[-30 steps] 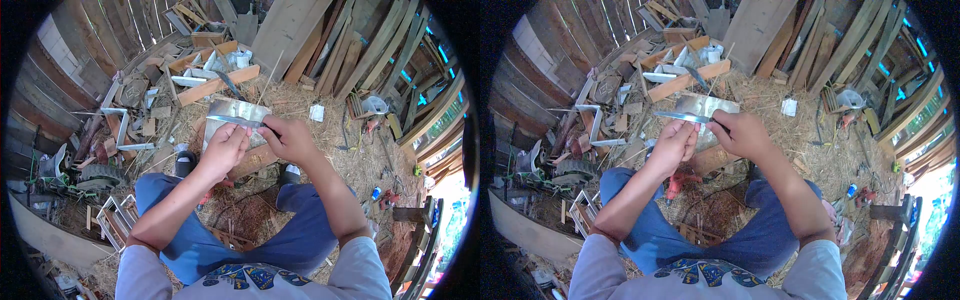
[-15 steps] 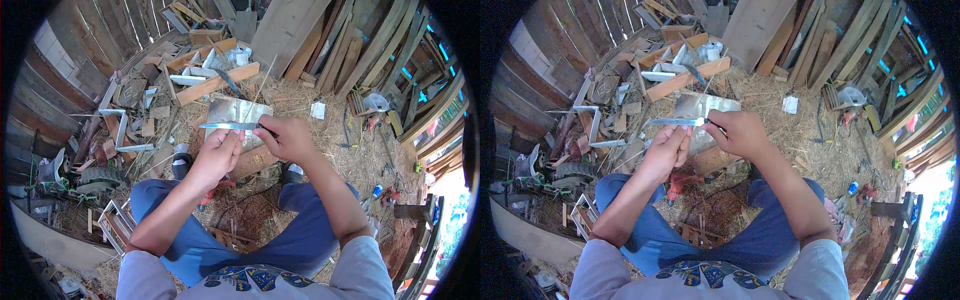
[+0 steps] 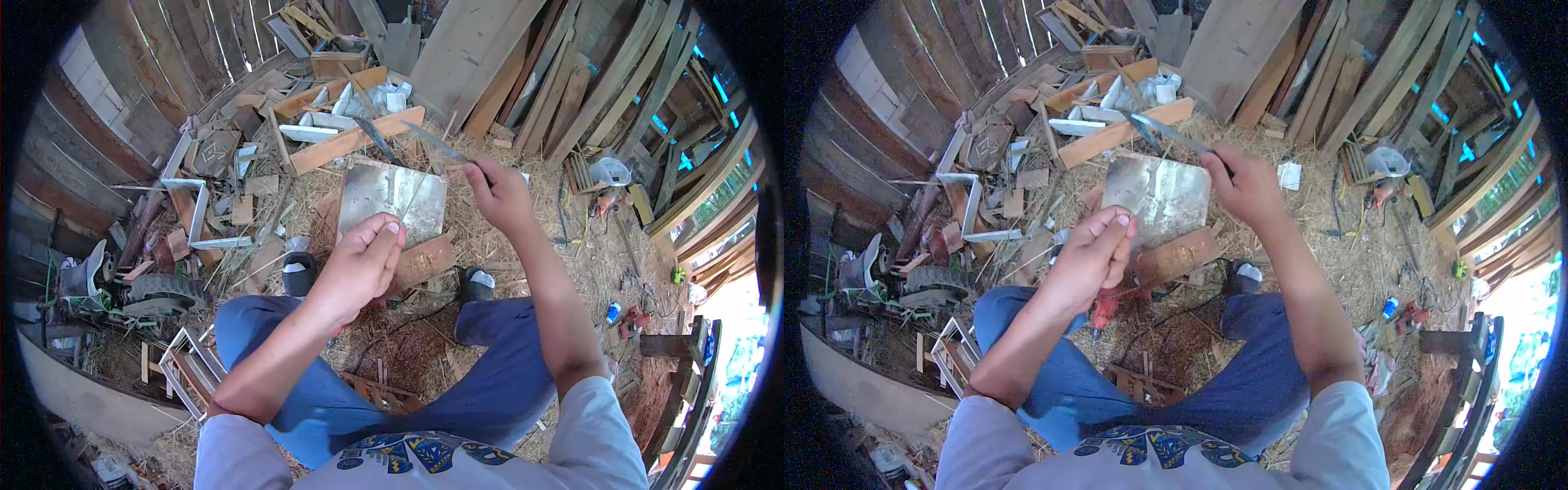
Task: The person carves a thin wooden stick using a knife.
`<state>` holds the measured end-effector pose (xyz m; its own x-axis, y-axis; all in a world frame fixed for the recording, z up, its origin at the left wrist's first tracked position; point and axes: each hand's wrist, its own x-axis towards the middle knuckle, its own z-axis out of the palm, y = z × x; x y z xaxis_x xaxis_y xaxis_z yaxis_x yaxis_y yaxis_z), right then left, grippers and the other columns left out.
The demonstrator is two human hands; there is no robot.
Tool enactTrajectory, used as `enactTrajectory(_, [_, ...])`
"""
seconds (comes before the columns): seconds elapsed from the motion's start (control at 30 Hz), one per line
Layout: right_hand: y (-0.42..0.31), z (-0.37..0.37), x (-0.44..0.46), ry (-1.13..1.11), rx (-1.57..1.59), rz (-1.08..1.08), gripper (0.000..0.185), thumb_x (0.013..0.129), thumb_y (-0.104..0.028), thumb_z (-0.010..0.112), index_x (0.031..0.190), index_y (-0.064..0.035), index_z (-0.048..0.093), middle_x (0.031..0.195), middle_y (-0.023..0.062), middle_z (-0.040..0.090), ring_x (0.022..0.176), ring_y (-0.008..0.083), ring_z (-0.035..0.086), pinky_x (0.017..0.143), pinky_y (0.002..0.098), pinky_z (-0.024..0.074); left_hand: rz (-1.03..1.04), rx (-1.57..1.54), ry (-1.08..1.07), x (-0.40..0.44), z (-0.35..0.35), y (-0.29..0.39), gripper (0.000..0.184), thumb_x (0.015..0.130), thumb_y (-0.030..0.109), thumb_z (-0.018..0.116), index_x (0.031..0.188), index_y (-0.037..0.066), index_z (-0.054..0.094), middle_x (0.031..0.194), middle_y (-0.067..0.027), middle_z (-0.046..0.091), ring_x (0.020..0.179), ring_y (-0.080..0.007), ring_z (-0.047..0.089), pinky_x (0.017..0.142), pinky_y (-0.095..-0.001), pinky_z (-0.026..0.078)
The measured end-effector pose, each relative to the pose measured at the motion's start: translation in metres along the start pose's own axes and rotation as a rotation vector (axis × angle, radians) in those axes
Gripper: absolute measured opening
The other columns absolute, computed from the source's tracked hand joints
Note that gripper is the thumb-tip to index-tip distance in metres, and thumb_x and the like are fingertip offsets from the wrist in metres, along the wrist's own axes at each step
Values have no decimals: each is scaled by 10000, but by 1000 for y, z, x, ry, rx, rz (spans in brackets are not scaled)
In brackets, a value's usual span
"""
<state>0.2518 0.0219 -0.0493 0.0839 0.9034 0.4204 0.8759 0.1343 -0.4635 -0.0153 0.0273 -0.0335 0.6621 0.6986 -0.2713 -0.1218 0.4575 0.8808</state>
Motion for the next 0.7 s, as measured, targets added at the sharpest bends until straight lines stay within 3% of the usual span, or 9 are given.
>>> enactTrajectory(0.1, [-21,8,-14,-37,23,-87,230,968,-321,633,902,-101,628,676,155,630,622,387,640,550,473,492,-7,-8,8,0,-2,-3,192,1104,246,432,998,111,515,645,57,379,450,-48,273,405,-242,190])
enactTrajectory(0.17, [-45,7,-25,-219,-19,-200,232,966,-321,636,886,-102,632,665,148,625,620,382,640,537,472,483,-4,-31,57,1,1,-1,195,1106,246,427,995,111,514,649,58,373,457,-46,266,409,-240,186])
enactTrajectory(0.3, [-27,2,-7,-37,90,-68,244,954,-357,636,864,-130,625,640,128,608,615,365,643,532,471,484,-2,-23,-30,-3,-2,1,200,1108,250,423,994,113,513,657,61,368,464,-47,258,415,-241,186])
enactTrajectory(0.43, [-47,0,-21,-194,7,-232,249,965,-364,626,860,-139,642,660,132,620,620,371,644,547,471,491,-1,-9,-3,1,0,2,195,1112,258,415,996,131,507,675,65,353,481,-45,242,428,-238,181])
enactTrajectory(0.47, [-43,-3,-18,-182,-2,-114,262,970,-373,616,857,-137,633,662,134,619,626,374,646,551,477,491,-8,-41,-10,-1,1,3,193,1112,258,413,999,133,507,675,66,348,483,-45,241,430,-238,181])
enactTrajectory(0.63, [-24,-8,-17,-111,26,-71,277,966,-395,616,860,-140,638,669,135,623,641,380,649,563,489,495,-18,-76,-66,-2,2,-3,201,1115,269,410,1000,131,500,662,68,330,485,-47,245,434,-239,189])
enactTrajectory(0.7, [-34,-8,-26,-214,-9,-214,269,976,-380,609,872,-140,666,686,141,635,653,383,655,566,486,497,-9,32,-23,-1,3,-2,203,1115,272,411,1000,130,501,662,67,330,485,-47,247,431,-240,196])
